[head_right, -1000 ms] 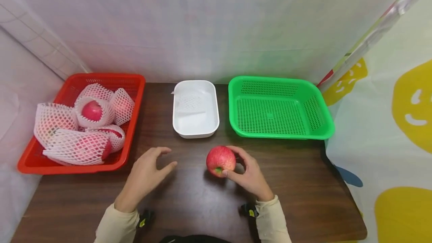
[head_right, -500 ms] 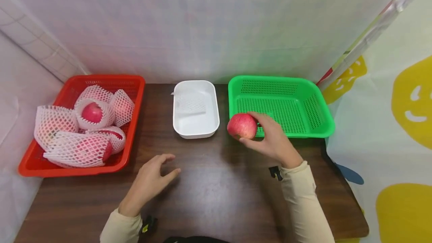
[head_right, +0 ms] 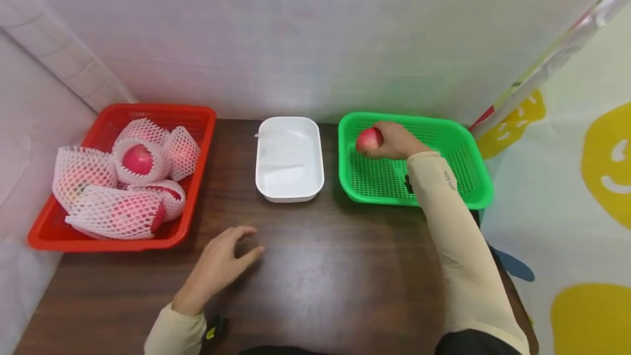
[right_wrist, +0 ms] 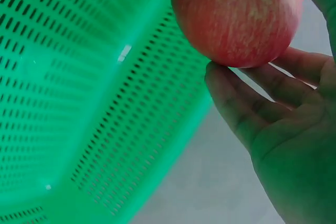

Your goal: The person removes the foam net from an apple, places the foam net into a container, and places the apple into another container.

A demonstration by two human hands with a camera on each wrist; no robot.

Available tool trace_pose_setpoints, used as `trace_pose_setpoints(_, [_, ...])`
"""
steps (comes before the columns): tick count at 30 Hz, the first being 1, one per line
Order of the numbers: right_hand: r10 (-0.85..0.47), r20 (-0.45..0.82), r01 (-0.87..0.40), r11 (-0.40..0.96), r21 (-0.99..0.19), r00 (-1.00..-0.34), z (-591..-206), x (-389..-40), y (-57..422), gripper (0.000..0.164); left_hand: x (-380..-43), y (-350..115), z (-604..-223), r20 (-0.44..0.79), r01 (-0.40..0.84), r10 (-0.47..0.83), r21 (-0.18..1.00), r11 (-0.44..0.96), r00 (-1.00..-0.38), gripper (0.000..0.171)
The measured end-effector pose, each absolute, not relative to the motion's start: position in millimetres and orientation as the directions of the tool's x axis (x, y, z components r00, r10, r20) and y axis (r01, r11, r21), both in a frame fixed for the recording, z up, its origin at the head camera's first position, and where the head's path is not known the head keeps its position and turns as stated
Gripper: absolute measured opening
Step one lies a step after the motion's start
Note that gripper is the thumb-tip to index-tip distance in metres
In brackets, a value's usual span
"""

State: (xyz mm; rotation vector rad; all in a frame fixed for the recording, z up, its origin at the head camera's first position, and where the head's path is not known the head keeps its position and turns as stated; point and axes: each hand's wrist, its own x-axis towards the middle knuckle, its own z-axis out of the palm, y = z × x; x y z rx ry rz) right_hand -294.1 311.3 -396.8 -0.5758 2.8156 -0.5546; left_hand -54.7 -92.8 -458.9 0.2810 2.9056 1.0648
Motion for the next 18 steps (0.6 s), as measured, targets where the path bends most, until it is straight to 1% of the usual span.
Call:
trace_pose_setpoints(4, [-0.432, -0.177, -0.332, 0.848, -0.413, -0.884, -414, -314, 306, 0.053, -53, -94, -459, -0.001, 0.135, 0.179, 0.653, 0.745, -0.984, 0.038])
trace_pose_setpoints(12, [-0.434, -0.223, -0.326, 0.859, -0.395, -0.873, -428, -324, 298, 0.049, -53, -94, -461, -0.019, 0.126, 0.19, 0.681, 0.721, -0.982, 0.035])
trace_pose_setpoints(15, [-0.44, -0.218, -0.334, 0.856, -0.395, -0.871, -431, -326, 299, 0.05, -54, -95, -463, -0.007, 0.13, 0.185, 0.688, 0.714, -0.983, 0.036])
trace_pose_setpoints(18, [-0.46, -0.189, -0.361, 0.844, -0.397, -0.868, -431, -328, 298, 0.055, -54, -97, -464, 0.008, 0.133, 0.175, 0.687, 0.714, -0.984, 0.036])
